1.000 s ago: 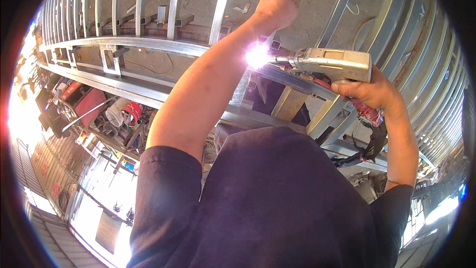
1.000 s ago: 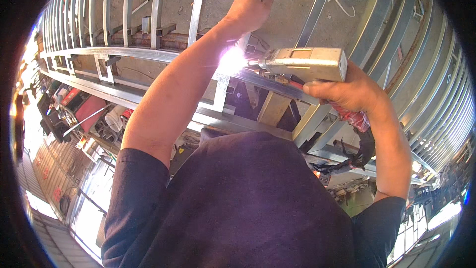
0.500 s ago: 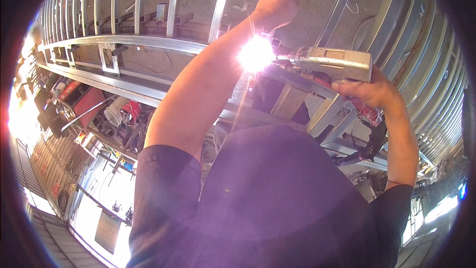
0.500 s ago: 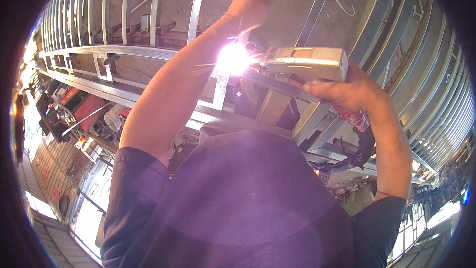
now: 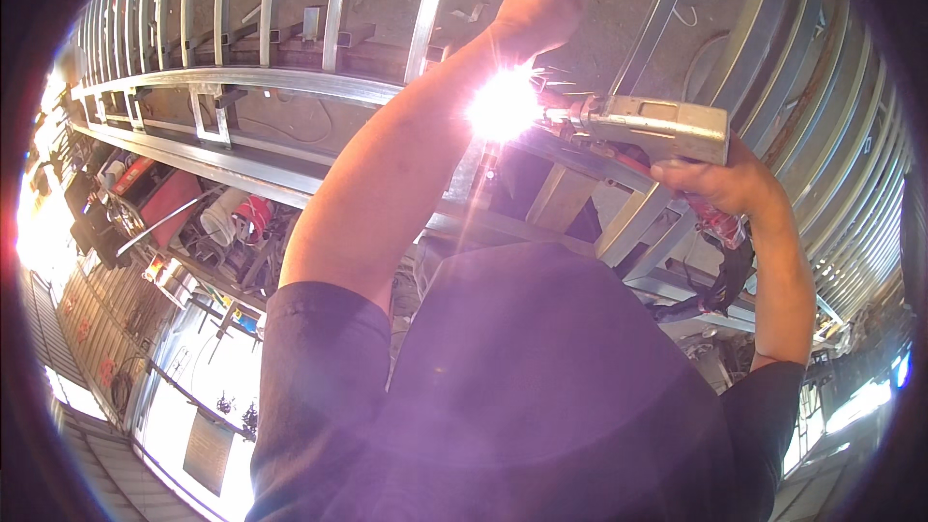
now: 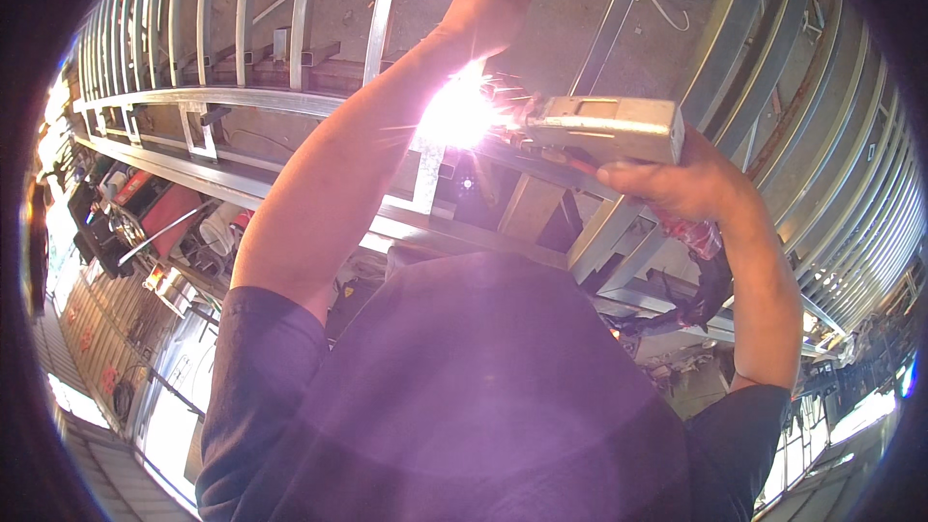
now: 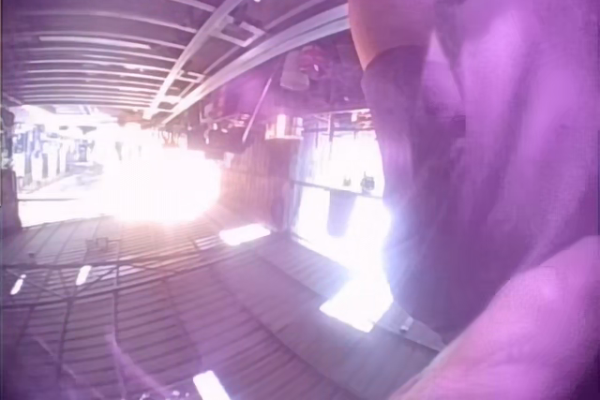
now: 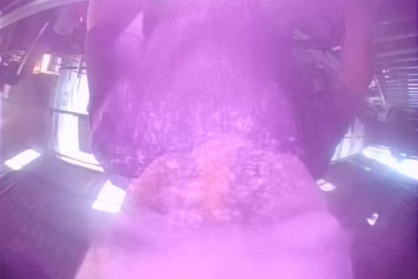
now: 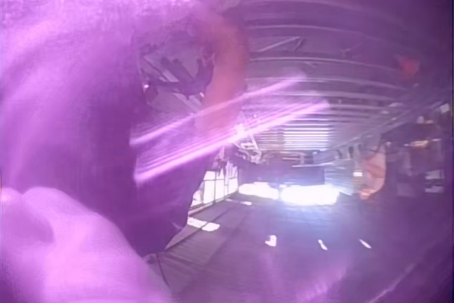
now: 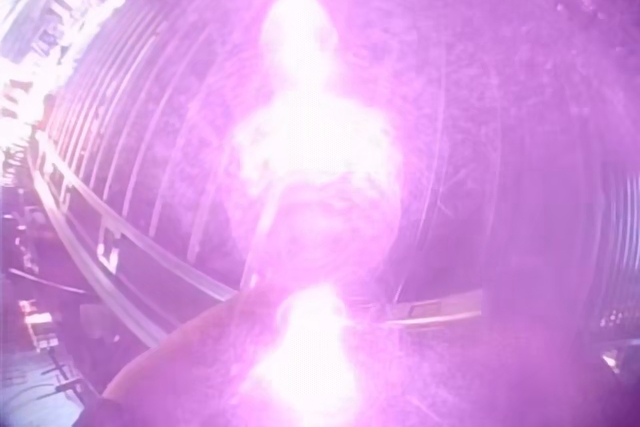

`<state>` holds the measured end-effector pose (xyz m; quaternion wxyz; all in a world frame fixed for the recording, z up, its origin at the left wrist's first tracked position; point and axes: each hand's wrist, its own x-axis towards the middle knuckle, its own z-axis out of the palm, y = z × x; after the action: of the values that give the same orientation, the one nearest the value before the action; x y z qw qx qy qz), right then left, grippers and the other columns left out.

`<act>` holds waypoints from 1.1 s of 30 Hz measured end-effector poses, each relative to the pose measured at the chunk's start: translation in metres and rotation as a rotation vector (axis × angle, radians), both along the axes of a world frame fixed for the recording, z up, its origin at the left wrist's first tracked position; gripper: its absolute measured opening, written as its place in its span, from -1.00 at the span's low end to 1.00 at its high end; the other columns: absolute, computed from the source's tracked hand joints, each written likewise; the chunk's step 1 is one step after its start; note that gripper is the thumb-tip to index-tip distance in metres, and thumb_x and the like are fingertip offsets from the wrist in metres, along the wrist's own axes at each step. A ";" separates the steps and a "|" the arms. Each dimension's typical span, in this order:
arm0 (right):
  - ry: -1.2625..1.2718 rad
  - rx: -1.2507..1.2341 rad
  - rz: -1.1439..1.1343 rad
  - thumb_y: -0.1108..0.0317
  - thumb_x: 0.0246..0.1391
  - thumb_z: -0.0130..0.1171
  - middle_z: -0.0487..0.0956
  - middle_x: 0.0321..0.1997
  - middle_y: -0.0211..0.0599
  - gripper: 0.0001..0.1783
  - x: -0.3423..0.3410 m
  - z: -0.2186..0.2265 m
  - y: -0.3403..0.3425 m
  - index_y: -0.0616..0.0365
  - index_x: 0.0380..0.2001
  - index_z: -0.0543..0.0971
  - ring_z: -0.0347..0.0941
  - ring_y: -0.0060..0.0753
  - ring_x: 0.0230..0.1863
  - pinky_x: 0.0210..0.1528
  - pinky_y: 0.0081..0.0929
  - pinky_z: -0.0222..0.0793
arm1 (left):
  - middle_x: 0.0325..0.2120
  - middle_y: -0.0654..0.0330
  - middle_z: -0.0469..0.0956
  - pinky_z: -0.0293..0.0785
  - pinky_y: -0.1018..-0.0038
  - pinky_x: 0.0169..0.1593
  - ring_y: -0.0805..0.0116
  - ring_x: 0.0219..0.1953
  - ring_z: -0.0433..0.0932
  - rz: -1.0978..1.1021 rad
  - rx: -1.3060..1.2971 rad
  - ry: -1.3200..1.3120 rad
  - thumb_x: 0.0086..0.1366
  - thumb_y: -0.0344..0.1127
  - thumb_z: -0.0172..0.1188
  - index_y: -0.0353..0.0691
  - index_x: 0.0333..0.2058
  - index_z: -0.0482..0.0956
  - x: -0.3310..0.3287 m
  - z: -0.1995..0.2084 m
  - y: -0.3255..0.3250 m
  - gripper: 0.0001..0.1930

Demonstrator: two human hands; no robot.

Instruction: The person welds joints on a large curved metal frame using a handheld welding torch. They move along the frame, applying welds at multiple intersections while holding the structure steady with the other hand.

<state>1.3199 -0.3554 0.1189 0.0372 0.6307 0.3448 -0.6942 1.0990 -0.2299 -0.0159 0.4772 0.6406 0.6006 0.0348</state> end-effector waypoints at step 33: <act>0.055 -0.060 -0.300 0.29 -0.01 0.62 0.69 -0.14 -0.22 -0.30 0.100 0.020 -0.071 0.27 0.19 0.58 0.64 -0.40 -0.23 -0.28 -0.37 0.63 | 0.01 -0.42 0.57 0.51 -0.06 0.19 -0.40 0.07 0.62 -0.082 0.027 -0.147 0.49 -0.01 0.17 -0.28 0.53 -0.16 0.076 -0.022 -0.056 -0.10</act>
<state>1.4200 -0.4265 0.1384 -0.0576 0.6544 0.2268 -0.7190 1.1748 -0.2861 -0.0380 0.5123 0.6667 0.5368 0.0702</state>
